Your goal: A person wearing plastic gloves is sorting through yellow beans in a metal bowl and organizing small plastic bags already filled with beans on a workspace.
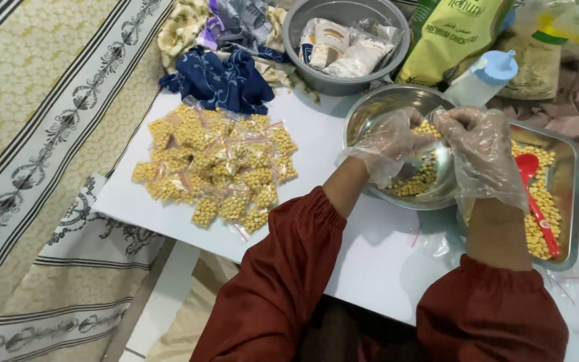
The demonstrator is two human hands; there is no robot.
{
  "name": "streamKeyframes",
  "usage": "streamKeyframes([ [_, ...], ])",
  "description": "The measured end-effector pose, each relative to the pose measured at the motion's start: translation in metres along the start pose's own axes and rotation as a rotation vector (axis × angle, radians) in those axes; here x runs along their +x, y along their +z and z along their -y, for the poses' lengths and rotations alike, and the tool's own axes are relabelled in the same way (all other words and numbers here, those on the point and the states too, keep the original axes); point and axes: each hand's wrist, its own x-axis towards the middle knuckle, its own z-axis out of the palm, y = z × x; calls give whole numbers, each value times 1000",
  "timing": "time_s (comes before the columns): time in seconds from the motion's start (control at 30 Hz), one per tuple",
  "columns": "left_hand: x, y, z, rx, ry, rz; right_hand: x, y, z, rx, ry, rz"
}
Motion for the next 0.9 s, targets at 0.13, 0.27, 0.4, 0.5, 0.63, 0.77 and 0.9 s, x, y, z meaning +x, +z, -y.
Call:
streamKeyframes([
  [0.13,-48,-51,-31,-143,-35,-81,3,20,34,55,-97,26],
  [0.27,-85,-112,-33,-52,54,-162,4,56,101,100,-375,111],
  [0.4,-135,-181,-22,-207,262,-270,25,124,137,-33,-534,101],
  [0.5,-173,-229,-16,-310,178,-372,33,180,163,106,-662,111],
  [0.63,-200,-281,33,35,9,-646,32,247,191,221,-520,253],
  [0.77,-212,-307,85,56,-46,-812,62,345,152,23,-591,151],
  [0.9,-213,-310,119,306,-397,-733,47,370,164,-32,-189,100],
])
